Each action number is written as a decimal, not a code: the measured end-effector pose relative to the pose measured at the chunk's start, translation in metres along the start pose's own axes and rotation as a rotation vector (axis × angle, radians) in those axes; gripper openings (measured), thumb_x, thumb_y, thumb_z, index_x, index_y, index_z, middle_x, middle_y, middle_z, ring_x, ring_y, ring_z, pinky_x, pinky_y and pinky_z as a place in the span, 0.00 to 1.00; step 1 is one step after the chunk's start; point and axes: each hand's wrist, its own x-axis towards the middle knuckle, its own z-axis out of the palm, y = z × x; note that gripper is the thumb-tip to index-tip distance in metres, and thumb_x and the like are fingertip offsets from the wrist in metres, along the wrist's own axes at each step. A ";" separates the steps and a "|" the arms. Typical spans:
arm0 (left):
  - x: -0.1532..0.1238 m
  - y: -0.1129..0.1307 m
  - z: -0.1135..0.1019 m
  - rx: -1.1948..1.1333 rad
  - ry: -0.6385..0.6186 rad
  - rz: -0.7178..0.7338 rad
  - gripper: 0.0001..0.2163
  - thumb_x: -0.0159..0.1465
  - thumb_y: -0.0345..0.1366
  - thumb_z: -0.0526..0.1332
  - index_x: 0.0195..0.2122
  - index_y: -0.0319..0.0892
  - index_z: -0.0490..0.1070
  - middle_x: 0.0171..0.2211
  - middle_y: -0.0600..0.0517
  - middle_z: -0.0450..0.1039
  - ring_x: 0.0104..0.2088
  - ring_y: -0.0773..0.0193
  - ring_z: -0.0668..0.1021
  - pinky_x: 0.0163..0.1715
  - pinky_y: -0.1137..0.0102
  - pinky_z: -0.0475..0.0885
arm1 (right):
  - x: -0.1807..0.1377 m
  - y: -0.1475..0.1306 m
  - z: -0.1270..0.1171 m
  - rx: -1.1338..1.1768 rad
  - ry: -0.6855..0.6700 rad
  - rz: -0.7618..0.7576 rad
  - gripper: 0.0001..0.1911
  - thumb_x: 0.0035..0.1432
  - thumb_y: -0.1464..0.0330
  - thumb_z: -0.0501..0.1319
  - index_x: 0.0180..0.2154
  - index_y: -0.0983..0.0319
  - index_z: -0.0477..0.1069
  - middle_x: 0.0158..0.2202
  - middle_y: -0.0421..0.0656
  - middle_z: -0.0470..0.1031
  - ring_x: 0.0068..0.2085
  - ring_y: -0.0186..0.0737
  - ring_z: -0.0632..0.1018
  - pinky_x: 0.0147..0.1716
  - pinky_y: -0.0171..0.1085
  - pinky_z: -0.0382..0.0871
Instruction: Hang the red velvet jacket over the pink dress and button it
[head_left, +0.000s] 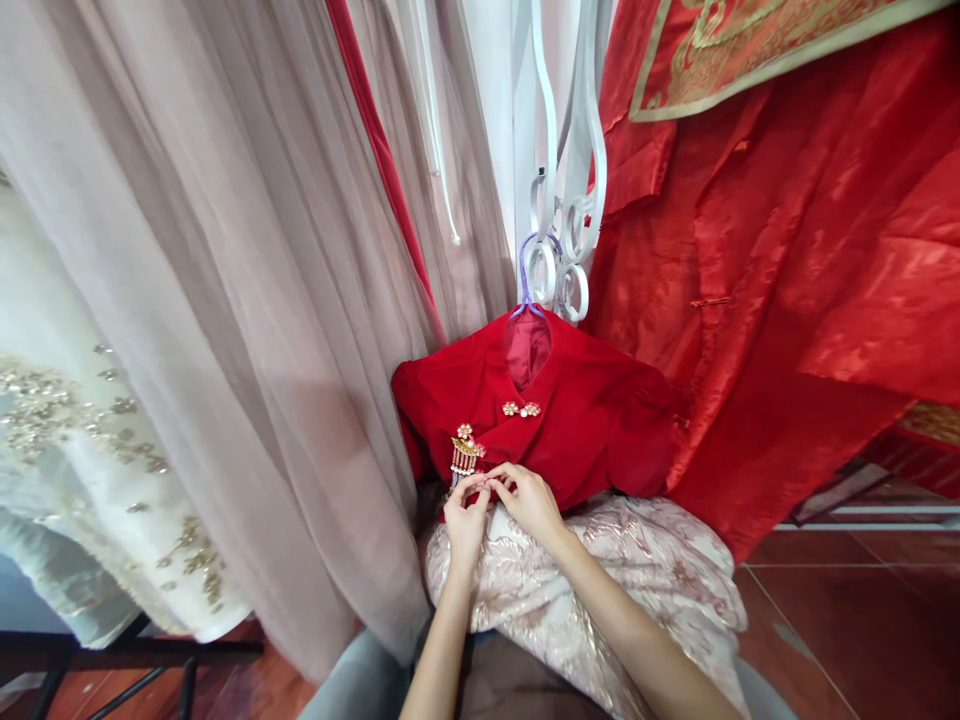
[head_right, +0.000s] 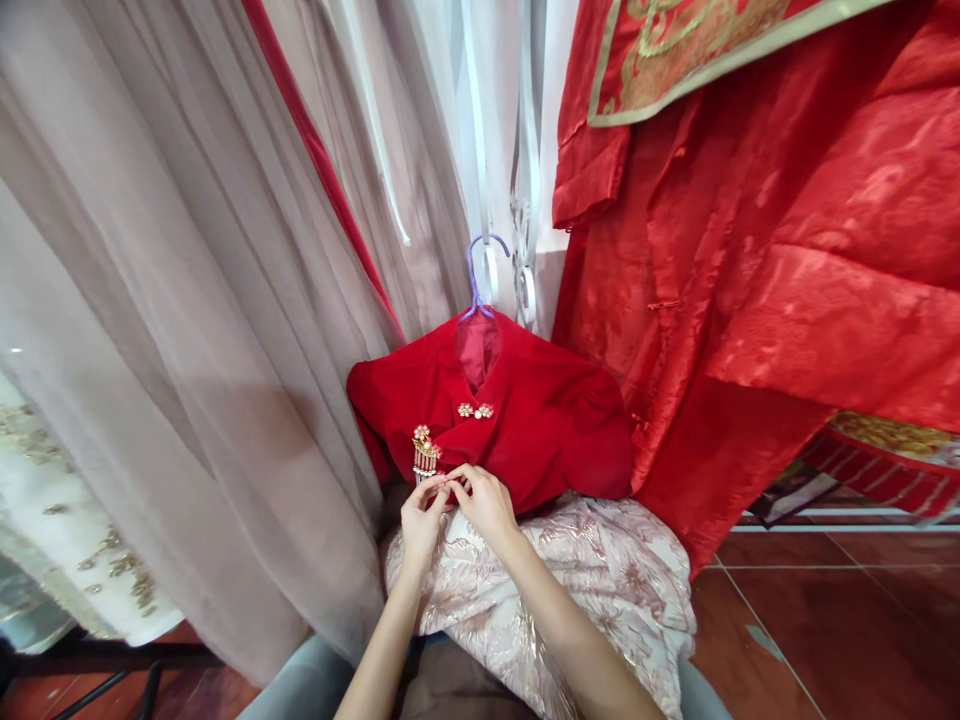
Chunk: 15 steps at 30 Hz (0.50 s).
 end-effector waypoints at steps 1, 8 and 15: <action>0.000 0.000 0.000 0.005 0.000 0.001 0.10 0.52 0.37 0.66 0.34 0.38 0.76 0.34 0.46 0.78 0.36 0.59 0.79 0.41 0.65 0.74 | 0.000 0.001 0.002 0.007 0.011 -0.002 0.09 0.60 0.69 0.56 0.38 0.58 0.74 0.35 0.42 0.77 0.33 0.38 0.78 0.33 0.35 0.72; 0.005 0.006 -0.003 -0.020 -0.068 -0.078 0.10 0.49 0.35 0.66 0.31 0.37 0.77 0.33 0.45 0.79 0.33 0.60 0.80 0.40 0.65 0.74 | -0.001 0.011 0.011 0.186 0.072 -0.076 0.10 0.58 0.70 0.54 0.41 0.60 0.72 0.40 0.44 0.75 0.39 0.38 0.78 0.40 0.39 0.75; 0.008 0.020 -0.017 -0.014 -0.251 -0.196 0.10 0.45 0.34 0.68 0.30 0.36 0.78 0.30 0.45 0.80 0.32 0.60 0.80 0.38 0.66 0.73 | -0.003 0.012 0.005 0.343 0.031 -0.131 0.12 0.50 0.73 0.58 0.38 0.60 0.73 0.36 0.41 0.78 0.37 0.37 0.78 0.41 0.39 0.75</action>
